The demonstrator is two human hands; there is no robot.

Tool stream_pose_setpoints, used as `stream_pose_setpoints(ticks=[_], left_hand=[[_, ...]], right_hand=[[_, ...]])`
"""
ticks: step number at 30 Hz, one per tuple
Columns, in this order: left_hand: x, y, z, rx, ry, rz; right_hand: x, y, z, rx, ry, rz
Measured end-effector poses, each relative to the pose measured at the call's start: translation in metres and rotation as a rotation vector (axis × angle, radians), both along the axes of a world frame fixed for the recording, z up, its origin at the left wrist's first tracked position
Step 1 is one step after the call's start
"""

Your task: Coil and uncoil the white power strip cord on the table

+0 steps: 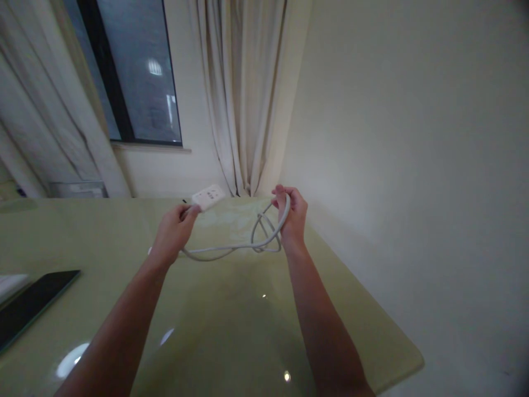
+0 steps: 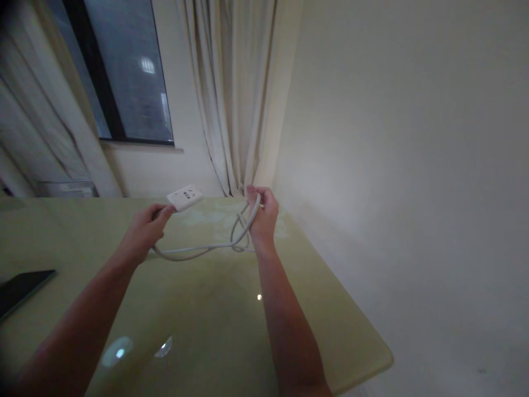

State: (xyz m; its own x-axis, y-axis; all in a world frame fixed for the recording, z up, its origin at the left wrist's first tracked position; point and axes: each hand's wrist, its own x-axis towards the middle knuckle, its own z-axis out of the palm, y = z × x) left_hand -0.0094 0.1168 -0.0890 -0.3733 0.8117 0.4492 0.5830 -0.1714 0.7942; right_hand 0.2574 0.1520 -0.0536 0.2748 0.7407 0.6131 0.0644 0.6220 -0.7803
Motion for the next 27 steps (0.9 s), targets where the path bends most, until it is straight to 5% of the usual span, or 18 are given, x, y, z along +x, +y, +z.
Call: stream_pose_setpoints(ticks=[4,10,13,17,20,23,25,27], left_hand=[[-0.028,0.016,-0.025,-0.129,0.089,0.106],[-0.031,0.03,-0.058,-0.282,0.153,0.069],[-0.027,0.032,-0.067,-0.326,0.185,0.062],[-0.024,0.032,-0.065,-0.364,0.25,0.037],[-0.017,0.024,-0.046,-0.343,0.296,-0.029],[0.0,0.001,-0.013,-0.298,0.316,-0.312],[0.015,-0.022,0.011,-0.372,0.308,-0.786],[0.034,-0.046,0.032,-0.555,0.294,-1.125]], right_hand=[[0.008,-0.001,0.005,0.026,-0.014,-0.041],[0.007,-0.014,0.01,0.107,-0.447,-0.364],[0.005,-0.018,0.012,-0.008,-0.644,-0.377],[0.002,-0.024,0.016,-0.252,-0.819,-0.355],[0.001,-0.024,0.016,-0.315,-0.851,-0.405],[0.002,-0.021,0.013,-0.363,-0.885,-0.436],[0.004,-0.017,0.009,-0.394,-0.92,-0.45],[0.006,-0.014,0.005,-0.42,-0.947,-0.456]])
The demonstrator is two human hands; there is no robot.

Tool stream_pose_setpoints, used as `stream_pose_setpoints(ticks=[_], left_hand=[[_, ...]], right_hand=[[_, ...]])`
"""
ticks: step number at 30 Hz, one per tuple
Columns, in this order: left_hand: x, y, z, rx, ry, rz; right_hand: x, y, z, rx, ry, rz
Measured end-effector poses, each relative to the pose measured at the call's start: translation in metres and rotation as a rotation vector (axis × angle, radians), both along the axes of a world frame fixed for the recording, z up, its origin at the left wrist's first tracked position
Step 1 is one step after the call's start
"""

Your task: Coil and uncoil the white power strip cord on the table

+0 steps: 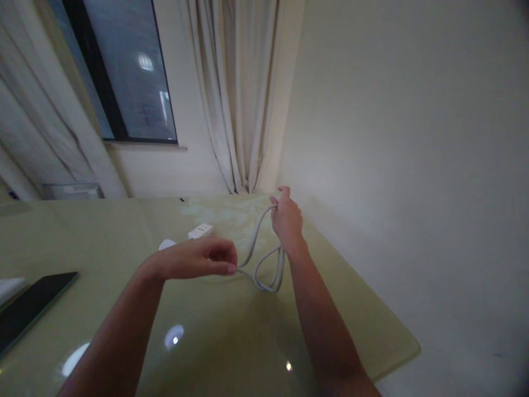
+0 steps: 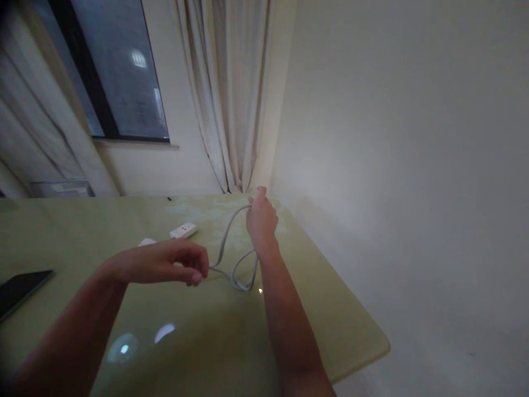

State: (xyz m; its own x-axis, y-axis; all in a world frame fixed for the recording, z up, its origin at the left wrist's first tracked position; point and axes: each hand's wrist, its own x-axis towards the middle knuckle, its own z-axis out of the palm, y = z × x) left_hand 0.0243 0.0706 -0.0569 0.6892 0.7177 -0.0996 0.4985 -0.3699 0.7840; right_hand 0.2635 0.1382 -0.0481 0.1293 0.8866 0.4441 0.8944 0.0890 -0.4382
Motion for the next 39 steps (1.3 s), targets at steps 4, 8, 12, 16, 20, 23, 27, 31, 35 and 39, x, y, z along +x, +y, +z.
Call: stream_pose_setpoints(ticks=[4,8,12,16,20,23,27,31,35,39], left_hand=[[0.044,-0.027,0.003,-0.117,0.028,-0.159],[0.092,-0.022,-0.046,0.268,0.401,0.101],[0.118,-0.01,-0.091,0.409,0.575,0.211],[0.118,-0.002,-0.105,0.442,0.593,0.184],[0.107,0.001,-0.093,0.465,0.596,0.132],[0.092,0.001,-0.071,0.475,0.523,0.112],[0.059,0.002,-0.037,0.527,0.151,0.289],[0.032,0.005,-0.014,0.478,-0.123,0.356],[0.022,0.005,-0.006,0.508,-0.252,0.518],[0.013,0.005,-0.003,0.576,-0.255,0.59]], right_hand=[[0.002,0.004,-0.006,-0.027,-0.031,0.018],[0.003,0.007,-0.012,-0.052,-0.06,0.067],[0.005,0.009,-0.016,-0.093,-0.154,0.095],[0.005,0.009,-0.017,-0.098,-0.196,0.074],[0.004,0.008,-0.014,-0.129,-0.109,0.111],[0.005,0.007,-0.009,-0.082,-0.022,0.2],[0.003,-0.005,0.003,0.14,0.179,0.418],[-0.005,-0.026,0.018,0.123,0.259,0.846],[-0.012,-0.036,0.021,0.028,0.126,0.912],[-0.011,-0.032,0.018,0.019,0.175,0.897]])
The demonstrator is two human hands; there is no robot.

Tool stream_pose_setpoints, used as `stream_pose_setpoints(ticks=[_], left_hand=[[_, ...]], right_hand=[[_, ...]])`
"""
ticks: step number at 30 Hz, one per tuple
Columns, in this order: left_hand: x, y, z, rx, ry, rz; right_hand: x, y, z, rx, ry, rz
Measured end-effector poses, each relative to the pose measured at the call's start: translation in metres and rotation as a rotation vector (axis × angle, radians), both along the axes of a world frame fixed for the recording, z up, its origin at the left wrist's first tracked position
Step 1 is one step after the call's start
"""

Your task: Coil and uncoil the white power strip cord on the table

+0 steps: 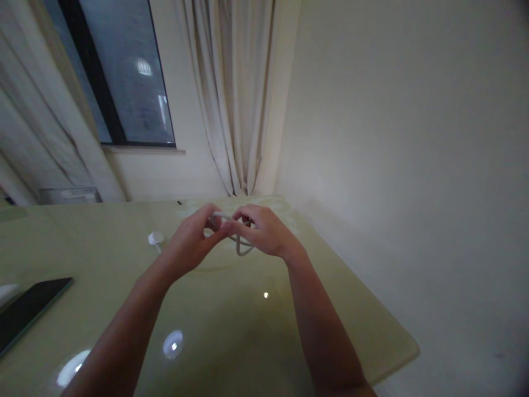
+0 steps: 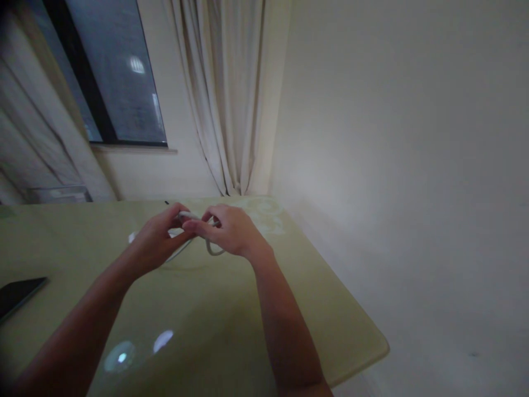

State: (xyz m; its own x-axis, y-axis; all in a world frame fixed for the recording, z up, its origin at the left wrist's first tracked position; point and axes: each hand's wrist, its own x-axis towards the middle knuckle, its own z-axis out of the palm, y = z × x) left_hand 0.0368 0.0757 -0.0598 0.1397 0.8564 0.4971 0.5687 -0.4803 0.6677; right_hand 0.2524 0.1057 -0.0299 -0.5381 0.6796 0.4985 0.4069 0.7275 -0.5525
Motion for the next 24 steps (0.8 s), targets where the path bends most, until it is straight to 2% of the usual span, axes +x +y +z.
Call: stream_pose_setpoints(ticks=[2,4,8,10,12,13,15,17,18,21,24], left_hand=[[-0.01,0.003,0.0,-0.024,-0.03,-0.028],[-0.02,0.008,-0.003,-0.006,-0.014,-0.029],[-0.03,0.022,-0.016,0.059,0.038,0.032],[-0.026,0.026,-0.023,-0.039,-0.044,-0.047],[-0.018,0.027,-0.027,-0.166,-0.139,-0.123],[-0.013,0.027,-0.028,-0.205,-0.178,-0.115],[-0.005,0.025,-0.026,-0.221,-0.237,-0.02],[0.003,0.021,-0.022,-0.167,-0.243,0.067],[0.007,0.019,-0.019,-0.128,-0.226,0.083],[0.014,0.011,-0.012,-0.009,-0.159,0.076],[0.014,0.003,-0.006,0.019,-0.155,0.092]], right_hand=[[0.004,0.004,-0.001,-0.041,0.054,-0.026],[0.01,0.009,-0.001,-0.091,0.163,-0.11],[0.02,0.022,-0.001,-0.18,0.599,-0.214],[0.024,0.028,-0.001,-0.203,0.791,-0.233],[0.029,0.033,-0.002,-0.179,0.844,-0.318],[0.031,0.035,-0.003,-0.134,0.815,-0.388],[0.033,0.033,-0.002,0.02,0.675,-0.543],[0.03,0.027,0.0,0.163,0.455,-0.592],[0.025,0.022,0.001,0.198,0.338,-0.546],[0.006,0.009,0.0,0.164,0.014,-0.234],[-0.011,0.005,-0.007,0.058,-0.081,-0.05]])
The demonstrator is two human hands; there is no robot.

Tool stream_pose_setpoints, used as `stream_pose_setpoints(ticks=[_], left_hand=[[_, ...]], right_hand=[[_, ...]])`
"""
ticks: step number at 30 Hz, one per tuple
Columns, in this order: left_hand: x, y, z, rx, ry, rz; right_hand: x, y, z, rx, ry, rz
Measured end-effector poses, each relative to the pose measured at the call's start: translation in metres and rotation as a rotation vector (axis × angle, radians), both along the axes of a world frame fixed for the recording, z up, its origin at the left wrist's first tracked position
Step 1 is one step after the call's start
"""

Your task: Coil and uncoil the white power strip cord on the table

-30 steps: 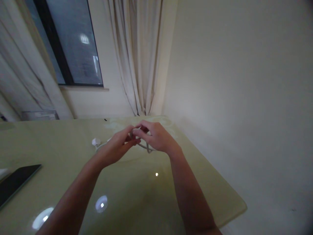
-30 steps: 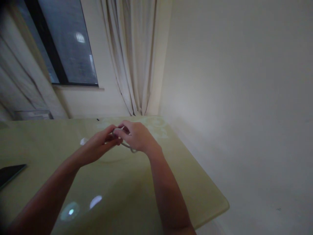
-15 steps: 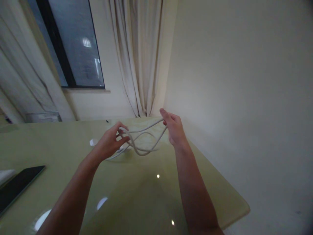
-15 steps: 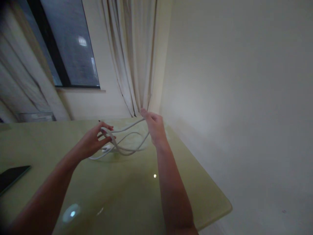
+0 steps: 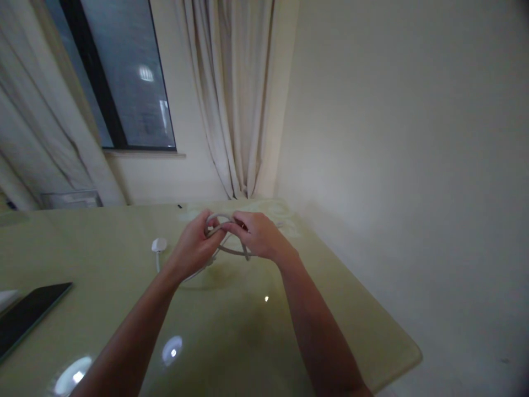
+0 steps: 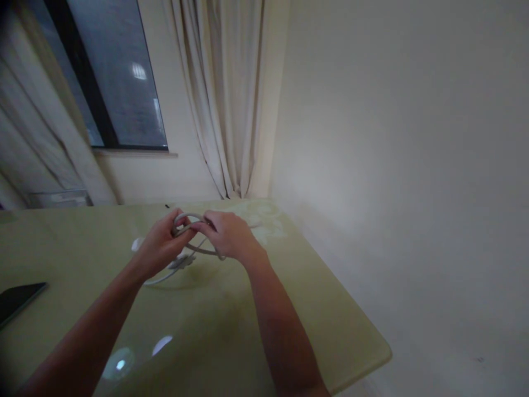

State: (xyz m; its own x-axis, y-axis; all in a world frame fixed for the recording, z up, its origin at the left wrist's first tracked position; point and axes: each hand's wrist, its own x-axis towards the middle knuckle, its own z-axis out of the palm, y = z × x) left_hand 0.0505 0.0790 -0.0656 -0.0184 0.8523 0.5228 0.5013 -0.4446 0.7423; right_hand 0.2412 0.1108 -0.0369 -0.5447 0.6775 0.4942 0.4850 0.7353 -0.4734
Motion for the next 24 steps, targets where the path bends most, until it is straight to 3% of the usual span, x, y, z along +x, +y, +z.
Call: stream_pose_setpoints(ticks=[6,11,15,17,20,22,24], left_hand=[[-0.016,-0.002,0.007,-0.076,-0.035,-0.054],[-0.025,0.003,0.007,-0.093,-0.057,-0.099],[-0.026,0.005,0.006,-0.11,-0.107,-0.173],[-0.023,0.006,0.004,-0.094,-0.116,-0.175],[-0.017,0.008,0.002,-0.037,-0.123,-0.156],[-0.012,0.008,0.001,0.001,-0.118,-0.162],[-0.008,0.006,0.002,0.013,-0.112,-0.172]], right_hand=[[0.002,0.01,-0.004,-0.305,0.363,0.132],[0.015,0.028,-0.005,-0.496,0.818,-0.054],[0.019,0.045,-0.013,-0.5,1.007,-0.175],[0.019,0.047,-0.016,-0.392,0.947,-0.275],[0.016,0.039,-0.014,-0.051,0.634,-0.408],[0.011,0.029,-0.01,0.113,0.409,-0.319],[0.006,0.02,-0.008,0.112,0.272,-0.111]])
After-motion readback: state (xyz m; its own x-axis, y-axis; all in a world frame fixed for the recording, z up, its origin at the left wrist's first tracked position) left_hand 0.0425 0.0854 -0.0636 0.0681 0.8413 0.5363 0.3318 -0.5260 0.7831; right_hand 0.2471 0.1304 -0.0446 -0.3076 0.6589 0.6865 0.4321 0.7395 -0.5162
